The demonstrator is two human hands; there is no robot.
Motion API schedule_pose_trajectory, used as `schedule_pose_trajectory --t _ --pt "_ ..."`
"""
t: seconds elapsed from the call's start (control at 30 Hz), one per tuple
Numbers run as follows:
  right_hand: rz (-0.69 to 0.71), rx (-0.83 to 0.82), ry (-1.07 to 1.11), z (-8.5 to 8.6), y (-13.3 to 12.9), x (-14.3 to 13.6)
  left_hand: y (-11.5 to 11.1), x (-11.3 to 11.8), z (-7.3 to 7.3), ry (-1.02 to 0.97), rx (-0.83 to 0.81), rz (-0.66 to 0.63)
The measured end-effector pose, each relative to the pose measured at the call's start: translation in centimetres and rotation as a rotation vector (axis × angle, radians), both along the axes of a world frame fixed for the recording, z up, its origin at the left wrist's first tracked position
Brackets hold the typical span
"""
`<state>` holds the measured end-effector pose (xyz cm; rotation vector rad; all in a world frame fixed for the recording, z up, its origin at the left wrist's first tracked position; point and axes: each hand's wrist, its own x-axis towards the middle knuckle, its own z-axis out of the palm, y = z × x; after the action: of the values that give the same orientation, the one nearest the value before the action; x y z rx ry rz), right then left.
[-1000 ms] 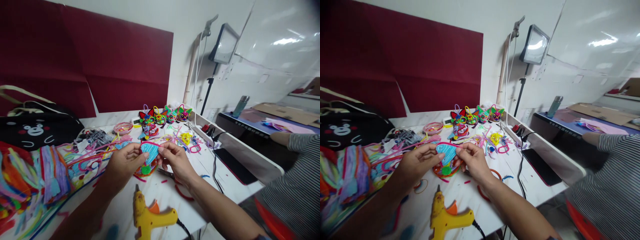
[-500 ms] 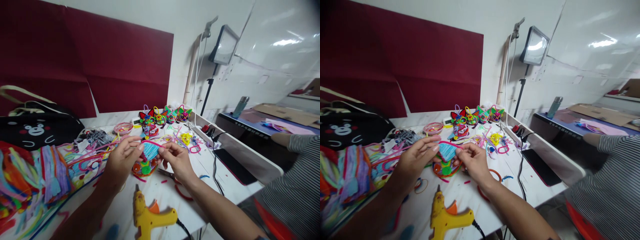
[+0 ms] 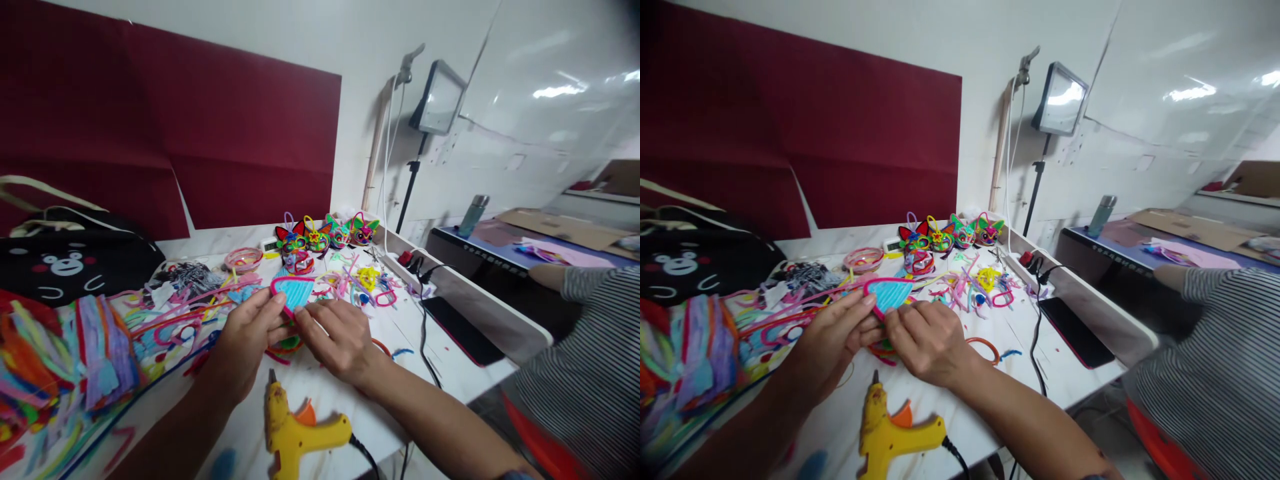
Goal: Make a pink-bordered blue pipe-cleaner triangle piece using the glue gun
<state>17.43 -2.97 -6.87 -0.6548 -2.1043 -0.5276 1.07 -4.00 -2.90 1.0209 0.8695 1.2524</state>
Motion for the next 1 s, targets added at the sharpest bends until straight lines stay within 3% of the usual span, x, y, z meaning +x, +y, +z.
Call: schedule_pose_trajectory --t 0.2,0.33,0.5,0.67,0.9,1.0 --pt "0.040 -0.142 0.091 0.7 -1.5 0.4 0.9 -0.2 0.0 0.055 -0.073 0.098" --pt "0.074 -0.462 0.184 0.5 -3.2 2.0 1.2 -0.2 0.1 0.075 -0.101 0.190" --pt "0.075 -0.823 -0.001 -0.5 -4.5 4.5 1.3 -0.3 0.1 0.088 -0.048 0.163" --pt "-0.039 -0.823 -0.186 -1.8 -4.8 6.0 1.1 -0.4 0.4 0.043 -0.037 0.135" --pt "-0.365 -0.793 -0.351 -2.4 -3.7 6.6 1.1 -0.2 0.6 0.020 -0.039 0.097" --pt "-0.263 -0.863 -0.329 -2.0 -4.2 6.5 1.4 -0.3 0.4 0.013 -0.024 0.114"
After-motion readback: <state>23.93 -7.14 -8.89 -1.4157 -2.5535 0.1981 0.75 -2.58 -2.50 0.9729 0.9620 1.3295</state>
